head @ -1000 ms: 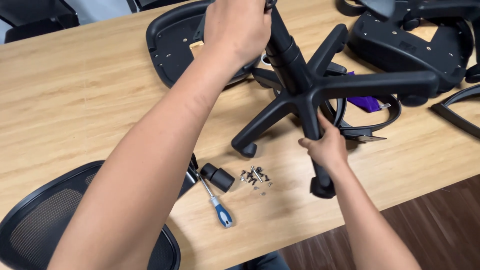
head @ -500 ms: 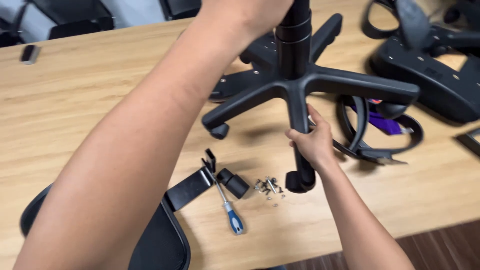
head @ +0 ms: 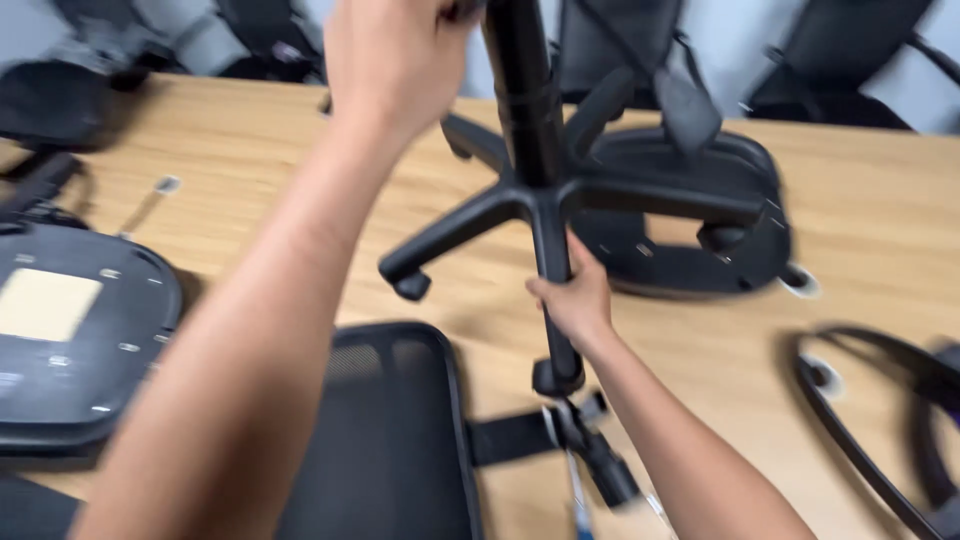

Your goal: Disassembling an office chair by removing the base, gas lift, and backrest.

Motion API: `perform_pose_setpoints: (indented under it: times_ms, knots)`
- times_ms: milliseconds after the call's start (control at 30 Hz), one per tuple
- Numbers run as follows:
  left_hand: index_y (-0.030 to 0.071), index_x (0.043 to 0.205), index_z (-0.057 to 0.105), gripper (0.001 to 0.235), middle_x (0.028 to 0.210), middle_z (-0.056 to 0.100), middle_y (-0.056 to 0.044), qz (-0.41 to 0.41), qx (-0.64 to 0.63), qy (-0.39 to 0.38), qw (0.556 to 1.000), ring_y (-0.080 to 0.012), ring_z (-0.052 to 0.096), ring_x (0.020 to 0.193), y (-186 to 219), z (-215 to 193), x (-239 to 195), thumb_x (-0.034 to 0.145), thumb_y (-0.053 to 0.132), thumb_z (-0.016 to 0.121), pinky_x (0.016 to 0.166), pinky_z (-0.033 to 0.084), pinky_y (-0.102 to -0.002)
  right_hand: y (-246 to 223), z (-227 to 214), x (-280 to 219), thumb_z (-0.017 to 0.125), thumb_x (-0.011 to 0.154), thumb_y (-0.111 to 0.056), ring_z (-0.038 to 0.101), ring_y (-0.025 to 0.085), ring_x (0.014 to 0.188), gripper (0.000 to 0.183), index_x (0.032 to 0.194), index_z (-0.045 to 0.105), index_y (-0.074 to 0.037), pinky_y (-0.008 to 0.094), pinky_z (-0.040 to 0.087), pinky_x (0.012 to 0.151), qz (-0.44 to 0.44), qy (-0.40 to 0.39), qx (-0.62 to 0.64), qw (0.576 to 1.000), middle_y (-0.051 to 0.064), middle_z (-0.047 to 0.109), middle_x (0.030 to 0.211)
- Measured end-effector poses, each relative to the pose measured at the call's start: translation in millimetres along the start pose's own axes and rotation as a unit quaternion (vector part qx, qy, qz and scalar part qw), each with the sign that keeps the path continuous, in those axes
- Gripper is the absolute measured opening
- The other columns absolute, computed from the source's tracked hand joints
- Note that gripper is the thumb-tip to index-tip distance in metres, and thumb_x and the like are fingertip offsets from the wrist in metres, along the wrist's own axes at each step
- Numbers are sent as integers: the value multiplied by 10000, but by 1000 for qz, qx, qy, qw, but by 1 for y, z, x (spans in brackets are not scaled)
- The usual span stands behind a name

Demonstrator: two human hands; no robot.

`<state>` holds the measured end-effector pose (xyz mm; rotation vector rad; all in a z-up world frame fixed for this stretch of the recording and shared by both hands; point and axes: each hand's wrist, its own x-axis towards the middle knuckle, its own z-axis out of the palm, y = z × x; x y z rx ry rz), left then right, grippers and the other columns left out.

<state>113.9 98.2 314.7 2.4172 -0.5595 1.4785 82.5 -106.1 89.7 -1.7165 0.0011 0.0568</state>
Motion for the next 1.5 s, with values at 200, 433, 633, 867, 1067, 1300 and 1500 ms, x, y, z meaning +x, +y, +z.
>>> perform_pose_setpoints:
  times_ms: [200,433,633,867,1067,1300,1500]
  knots:
    - [180,963,806,97,707,706,-104,-202,46,-60,976,-357,676,665,-72,-26,-33,876,186,765,576,497,-459,8,101,40,813,722,11,667,153,543,919,1546,426,-118,303,534,520,52,-74,-47,995,67,707,704]
    - [168,990,809,170,778,726,-126,-210,81,-63,972,-370,691,737,-142,-1,-88,842,117,741,642,529,-480,60,174,68,795,709,-43,670,151,545,908,1544,459,-160,303,550,561,80,-119,-75,987,86,712,677]
    - [172,1012,806,262,805,730,-147,-230,100,-97,963,-392,693,738,-175,38,-118,791,90,693,673,549,-498,100,200,100,807,695,-96,685,158,551,918,1542,463,-175,307,563,596,114,-138,-88,980,91,722,670]
    - [147,995,758,237,820,744,-122,-198,98,-161,962,-391,693,715,-162,80,-133,774,116,677,617,526,-532,166,185,164,808,766,-133,697,213,732,886,1569,438,-196,344,572,682,122,-217,-110,962,118,761,964]
    - [239,1125,724,243,1042,750,-66,-316,112,-167,927,-384,696,843,-157,108,-139,892,185,682,713,541,-515,173,165,174,850,839,-243,646,239,1134,799,1520,448,-133,342,501,985,-32,-184,-269,945,135,668,1243]
    - [77,1395,480,604,1241,467,-228,-468,-17,5,883,-439,617,1017,-44,137,-229,877,208,761,802,515,-505,125,149,119,549,976,-92,708,191,1149,449,1417,600,-30,322,571,980,-132,-197,22,971,119,748,1245]
    - [81,1406,558,484,1265,571,-189,-559,-238,-60,792,-368,636,1150,21,140,-331,949,195,673,1002,533,-428,117,87,36,509,952,7,693,152,1071,458,1402,548,-72,311,594,854,46,-315,92,944,84,688,1237]
